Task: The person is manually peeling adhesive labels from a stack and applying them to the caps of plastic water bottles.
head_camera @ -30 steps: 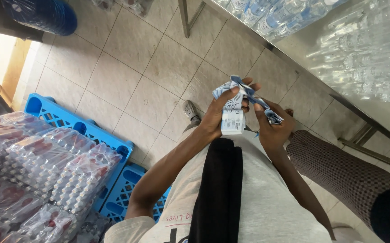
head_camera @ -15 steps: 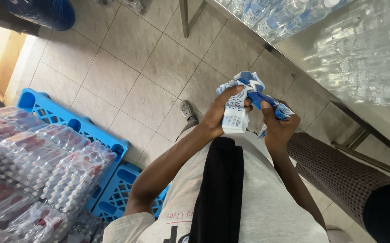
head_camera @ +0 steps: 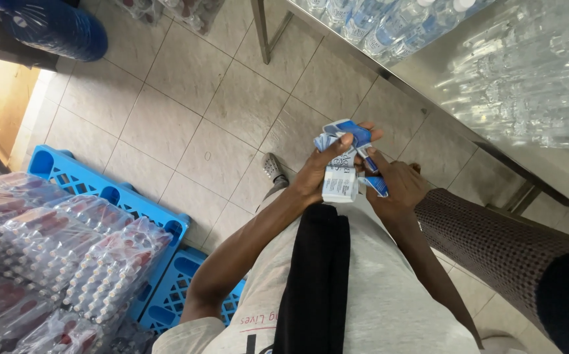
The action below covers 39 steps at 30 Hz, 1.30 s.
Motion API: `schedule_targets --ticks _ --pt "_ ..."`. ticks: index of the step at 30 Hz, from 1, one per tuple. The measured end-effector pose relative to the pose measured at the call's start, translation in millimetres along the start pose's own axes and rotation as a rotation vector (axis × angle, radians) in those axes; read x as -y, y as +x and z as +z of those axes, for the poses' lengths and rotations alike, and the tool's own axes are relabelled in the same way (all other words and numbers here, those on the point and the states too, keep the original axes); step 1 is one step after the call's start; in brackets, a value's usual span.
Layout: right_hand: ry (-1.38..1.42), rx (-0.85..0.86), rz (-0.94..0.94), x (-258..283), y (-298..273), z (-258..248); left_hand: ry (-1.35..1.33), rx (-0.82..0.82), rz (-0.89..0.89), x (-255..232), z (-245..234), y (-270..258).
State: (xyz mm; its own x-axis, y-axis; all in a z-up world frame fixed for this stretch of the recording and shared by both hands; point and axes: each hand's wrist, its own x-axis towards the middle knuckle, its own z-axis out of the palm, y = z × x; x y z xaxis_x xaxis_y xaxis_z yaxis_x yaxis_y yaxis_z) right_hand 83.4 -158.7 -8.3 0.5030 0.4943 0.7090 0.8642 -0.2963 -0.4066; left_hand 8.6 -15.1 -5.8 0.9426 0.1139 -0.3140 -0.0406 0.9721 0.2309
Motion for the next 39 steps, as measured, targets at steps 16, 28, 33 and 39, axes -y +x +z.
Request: schedule_targets --ticks 16,28,33,39 --pt "0.671 0.328 0.375 15.4 19.5 -45.4 0.044 0.187 -0.083 -1.2 -44.4 -4.2" --pt "1.212 -0.099 1.073 4.8 10.9 -38.7 -0.012 0.100 -0.108 -6.4 -45.5 -13.4" --pt "1.281 -0.001 1.147 17.0 40.3 -50.4 -0.056 0.030 -0.134 -18.1 -14.4 -17.3" --pt "1.261 0.091 1.195 3.5 39.2 -60.9 -0.046 0.088 -0.125 -13.8 -20.8 -12.6"
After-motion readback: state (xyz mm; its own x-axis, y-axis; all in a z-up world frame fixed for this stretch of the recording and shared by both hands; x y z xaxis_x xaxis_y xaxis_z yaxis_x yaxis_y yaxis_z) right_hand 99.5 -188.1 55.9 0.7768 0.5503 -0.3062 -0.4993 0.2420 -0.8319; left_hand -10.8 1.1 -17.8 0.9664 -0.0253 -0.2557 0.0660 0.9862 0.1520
